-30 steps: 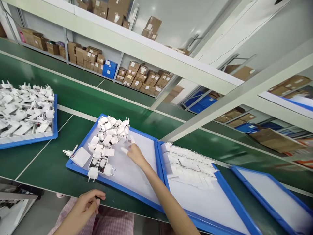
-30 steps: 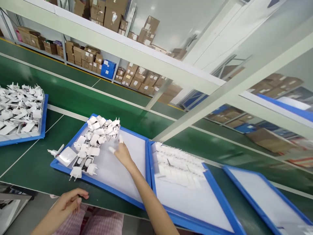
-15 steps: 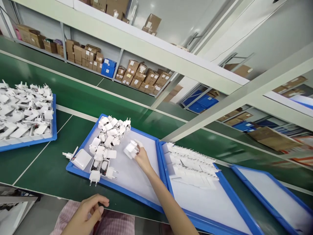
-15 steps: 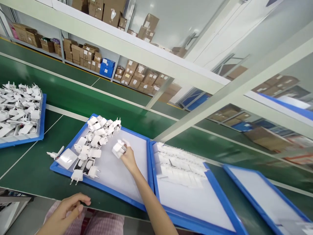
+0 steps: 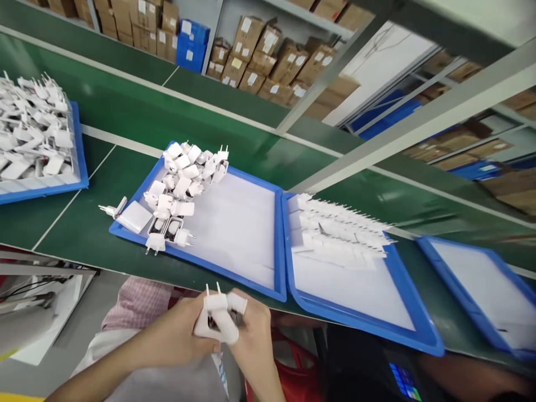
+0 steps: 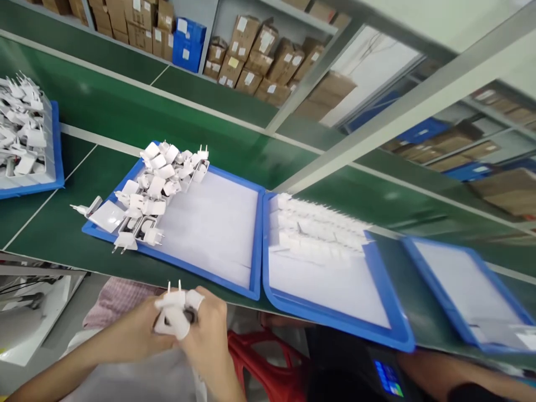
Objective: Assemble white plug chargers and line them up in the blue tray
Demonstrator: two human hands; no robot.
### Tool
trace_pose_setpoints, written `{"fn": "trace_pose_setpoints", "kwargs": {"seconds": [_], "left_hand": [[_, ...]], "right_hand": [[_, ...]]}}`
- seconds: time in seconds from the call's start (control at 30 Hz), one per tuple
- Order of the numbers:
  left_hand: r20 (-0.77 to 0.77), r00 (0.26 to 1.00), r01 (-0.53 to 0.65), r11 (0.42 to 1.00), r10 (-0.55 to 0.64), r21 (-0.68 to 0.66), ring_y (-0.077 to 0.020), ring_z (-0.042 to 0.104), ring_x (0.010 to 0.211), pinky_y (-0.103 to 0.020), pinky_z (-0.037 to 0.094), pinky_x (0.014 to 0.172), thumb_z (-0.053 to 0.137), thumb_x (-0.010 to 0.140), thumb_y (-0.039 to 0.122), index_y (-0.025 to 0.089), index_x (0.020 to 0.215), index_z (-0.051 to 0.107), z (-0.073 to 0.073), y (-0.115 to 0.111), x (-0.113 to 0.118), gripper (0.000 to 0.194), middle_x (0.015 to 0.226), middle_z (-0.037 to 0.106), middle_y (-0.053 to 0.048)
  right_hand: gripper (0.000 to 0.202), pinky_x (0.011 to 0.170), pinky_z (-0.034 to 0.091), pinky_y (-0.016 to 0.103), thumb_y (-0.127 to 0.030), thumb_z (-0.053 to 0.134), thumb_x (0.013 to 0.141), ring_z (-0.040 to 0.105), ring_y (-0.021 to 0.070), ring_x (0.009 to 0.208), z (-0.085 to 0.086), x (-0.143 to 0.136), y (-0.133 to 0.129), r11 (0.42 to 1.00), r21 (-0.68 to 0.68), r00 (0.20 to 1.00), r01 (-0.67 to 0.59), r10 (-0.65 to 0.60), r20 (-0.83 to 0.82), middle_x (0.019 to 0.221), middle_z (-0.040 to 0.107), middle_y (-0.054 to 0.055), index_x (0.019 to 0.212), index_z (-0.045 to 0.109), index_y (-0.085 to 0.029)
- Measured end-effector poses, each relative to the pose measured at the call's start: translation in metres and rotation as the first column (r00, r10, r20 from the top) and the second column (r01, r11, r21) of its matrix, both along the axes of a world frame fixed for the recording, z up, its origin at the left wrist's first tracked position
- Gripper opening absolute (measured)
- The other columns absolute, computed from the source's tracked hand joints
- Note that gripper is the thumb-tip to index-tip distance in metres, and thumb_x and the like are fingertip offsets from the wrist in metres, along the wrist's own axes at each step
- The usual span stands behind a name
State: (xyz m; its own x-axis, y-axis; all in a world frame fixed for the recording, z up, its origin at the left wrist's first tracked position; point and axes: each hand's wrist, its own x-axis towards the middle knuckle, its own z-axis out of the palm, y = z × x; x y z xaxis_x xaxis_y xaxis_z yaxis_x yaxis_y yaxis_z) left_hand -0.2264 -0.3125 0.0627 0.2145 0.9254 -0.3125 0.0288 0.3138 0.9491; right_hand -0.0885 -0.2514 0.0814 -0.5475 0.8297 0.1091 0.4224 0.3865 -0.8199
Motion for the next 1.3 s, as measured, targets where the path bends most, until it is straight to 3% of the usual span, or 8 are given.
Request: {"fn": "trace_pose_setpoints", "kwargs": {"seconds": [0.1, 0.2, 0.37, 0.5, 0.73, 1.03, 1.2, 1.3], "left_hand": [[0.042, 0.998, -0.047, 0.996, 0.05, -0.08, -0.0247, 0.062, 0.103, -0.033, 0.051, 0.084, 0.067, 0.076, 0.015, 0.022, 0.126, 0.057, -0.011, -0.008, -0.003, 0.051, 0.112, 0.067, -0.004], [0.191, 0.975, -0.097, 0.992, 0.111, -0.082, -0.0243, 0.062, 0.104, -0.036, 0.052, 0.089, 0.072, 0.077, 0.02, 0.024, 0.144, 0.042, -0.016, -0.01, -0.008, 0.073, 0.121, 0.065, -0.006], [0.092, 0.991, -0.105, 0.991, 0.098, 0.079, -0.0251, 0.06, 0.116, -0.043, 0.041, 0.111, 0.07, 0.084, 0.025, 0.024, 0.131, 0.059, -0.001, -0.008, -0.015, 0.048, 0.123, 0.066, -0.006], [-0.062, 0.994, -0.074, 0.981, 0.087, 0.179, -0.025, 0.059, 0.122, -0.044, 0.039, 0.114, 0.065, 0.085, 0.015, 0.026, 0.142, 0.048, 0.006, -0.011, -0.017, 0.061, 0.13, 0.065, -0.007], [-0.115, 0.991, -0.042, 0.969, 0.072, 0.242, -0.0243, 0.061, 0.123, -0.039, 0.046, 0.106, 0.061, 0.087, 0.014, 0.027, 0.155, 0.022, 0.003, -0.018, -0.026, 0.08, 0.133, 0.065, -0.009], [-0.09, 0.996, -0.017, 0.996, 0.025, 0.091, -0.0249, 0.063, 0.115, -0.039, 0.05, 0.101, 0.06, 0.082, 0.011, 0.03, 0.157, 0.015, 0.004, -0.016, -0.029, 0.089, 0.137, 0.06, -0.009], [-0.192, 0.981, 0.012, 0.988, 0.018, 0.153, -0.0292, 0.054, 0.129, -0.039, 0.049, 0.102, 0.056, 0.082, 0.009, 0.03, 0.145, 0.046, 0.007, -0.016, -0.027, 0.067, 0.132, 0.064, -0.006], [-0.274, 0.961, 0.02, 0.988, 0.023, 0.153, -0.0255, 0.061, 0.12, -0.038, 0.049, 0.102, 0.054, 0.082, 0.006, 0.031, 0.154, 0.029, 0.005, -0.018, -0.026, 0.08, 0.133, 0.064, -0.005]], "right_hand": [[0.034, 0.048, 0.036, 0.022, -0.034, 0.061, 0.087, 0.047, 0.01, 0.049, -0.001, 0.001, 0.008, 0.994, -0.112, 1.0, 0.013, -0.01, 0.027, 0.053, 0.051, -0.004, 0.057, 0.057, -0.018], [0.01, 0.055, 0.05, 0.024, -0.025, 0.064, 0.085, 0.06, 0.0126, 0.057, -0.003, 0.011, 0.01, 0.989, -0.125, 0.992, 0.074, -0.085, -0.09, 0.076, 0.067, 0.0, 0.093, 0.066, -0.02], [0.029, 0.079, 0.059, 0.03, -0.021, 0.067, 0.086, 0.068, 0.0208, 0.098, -0.005, 0.027, -0.01, 0.966, 0.249, 0.988, -0.068, 0.1, -0.118, 0.117, 0.064, 0.008, 0.115, 0.063, -0.025], [0.044, 0.082, 0.058, 0.033, -0.013, 0.058, 0.093, 0.066, 0.0215, 0.1, -0.006, 0.026, -0.027, 0.916, 0.392, 0.996, -0.082, 0.094, -0.011, 0.116, 0.065, 0.01, 0.135, 0.053, -0.026], [0.039, 0.071, 0.058, 0.034, -0.017, 0.052, 0.094, 0.067, 0.023, 0.091, -0.004, 0.024, -0.028, 0.905, 0.404, 0.991, -0.134, 0.118, 0.065, 0.106, 0.065, 0.009, 0.132, 0.048, -0.025], [0.023, 0.07, 0.056, 0.031, -0.017, 0.05, 0.093, 0.063, 0.0187, 0.087, -0.009, 0.021, -0.021, 0.929, 0.289, 0.973, -0.232, 0.221, 0.069, 0.107, 0.057, 0.008, 0.116, 0.052, -0.022], [0.039, 0.071, 0.058, 0.033, -0.015, 0.053, 0.092, 0.066, 0.0214, 0.091, -0.014, 0.017, -0.03, 0.948, 0.293, 0.992, -0.121, 0.122, 0.014, 0.115, 0.058, 0.01, 0.129, 0.047, -0.026], [0.042, 0.069, 0.057, 0.032, -0.014, 0.055, 0.088, 0.067, 0.0203, 0.086, -0.014, 0.018, -0.028, 0.965, 0.214, 0.988, -0.151, 0.156, -0.01, 0.113, 0.061, 0.008, 0.126, 0.043, -0.027]]}}
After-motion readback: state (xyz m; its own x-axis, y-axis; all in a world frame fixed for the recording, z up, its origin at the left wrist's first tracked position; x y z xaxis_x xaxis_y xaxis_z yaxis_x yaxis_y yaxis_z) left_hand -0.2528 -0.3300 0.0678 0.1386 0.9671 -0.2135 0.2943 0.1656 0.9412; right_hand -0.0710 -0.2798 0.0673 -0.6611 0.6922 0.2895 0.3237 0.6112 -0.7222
